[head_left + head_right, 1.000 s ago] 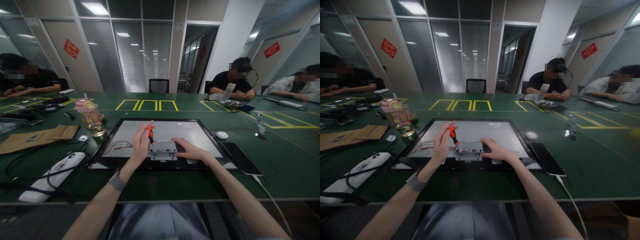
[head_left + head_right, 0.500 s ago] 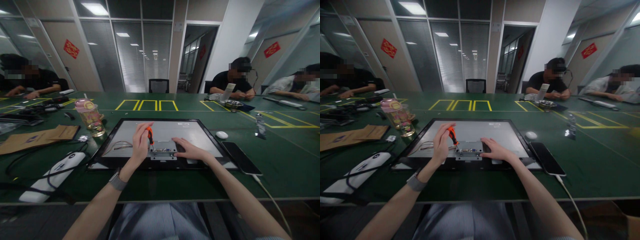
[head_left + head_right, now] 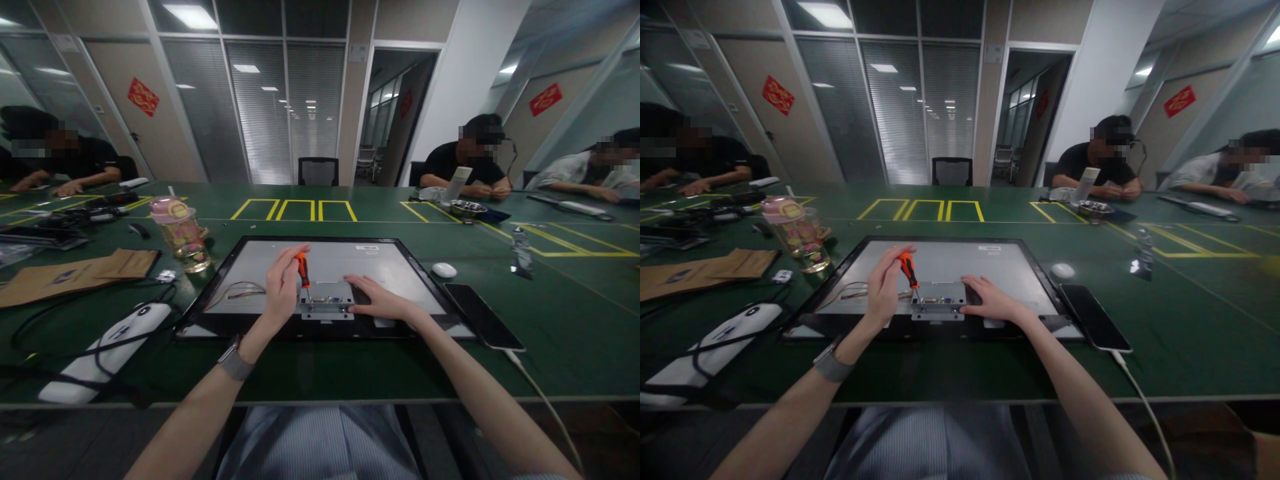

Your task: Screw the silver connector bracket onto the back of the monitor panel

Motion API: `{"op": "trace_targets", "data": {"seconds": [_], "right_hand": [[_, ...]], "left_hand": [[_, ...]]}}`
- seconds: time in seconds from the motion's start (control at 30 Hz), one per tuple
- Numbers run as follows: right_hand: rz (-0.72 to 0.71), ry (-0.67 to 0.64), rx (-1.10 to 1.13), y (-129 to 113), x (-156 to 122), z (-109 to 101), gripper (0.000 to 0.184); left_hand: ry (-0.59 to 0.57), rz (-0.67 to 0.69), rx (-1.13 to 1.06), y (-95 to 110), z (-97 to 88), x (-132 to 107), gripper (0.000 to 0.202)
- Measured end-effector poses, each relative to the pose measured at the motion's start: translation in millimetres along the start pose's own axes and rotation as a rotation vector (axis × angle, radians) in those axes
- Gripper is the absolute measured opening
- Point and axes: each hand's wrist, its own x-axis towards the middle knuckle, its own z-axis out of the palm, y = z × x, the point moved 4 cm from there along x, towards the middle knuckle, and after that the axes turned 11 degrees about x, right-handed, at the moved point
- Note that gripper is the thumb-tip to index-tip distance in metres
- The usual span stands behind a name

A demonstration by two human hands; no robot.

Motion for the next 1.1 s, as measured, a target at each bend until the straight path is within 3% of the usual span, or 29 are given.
{"op": "trace_targets", "data": {"seconds": [0.3,0.5,0.73,0.93,1.1], "right_hand": [[-0.015,0.004,-0.002,3.2,1.5,1.9,0.083],[-0.032,0.005,0.008,2.5,0.9,1.2,0.082],[-0.036,-0.001,-0.002,6.5,1.7,2.5,0.083],[-0.033,-0.005,0.002,2.3,0.8,1.1,0.082],[-0.029,0.000,0.011,2.0,0.4,0.9,0.082]], "left_hand": [[0.071,0.030,0.099,-1.2,-0.6,1.9,0.016],[-0.005,-0.025,-0.007,-1.2,-0.1,0.6,0.031],[0.040,0.005,0.091,-1.5,-0.7,1.7,0.018],[-0.006,-0.039,-0.004,-1.4,0.1,0.5,0.030],[-0.004,-0.047,0.026,-4.1,1.0,0.9,0.024]]}}
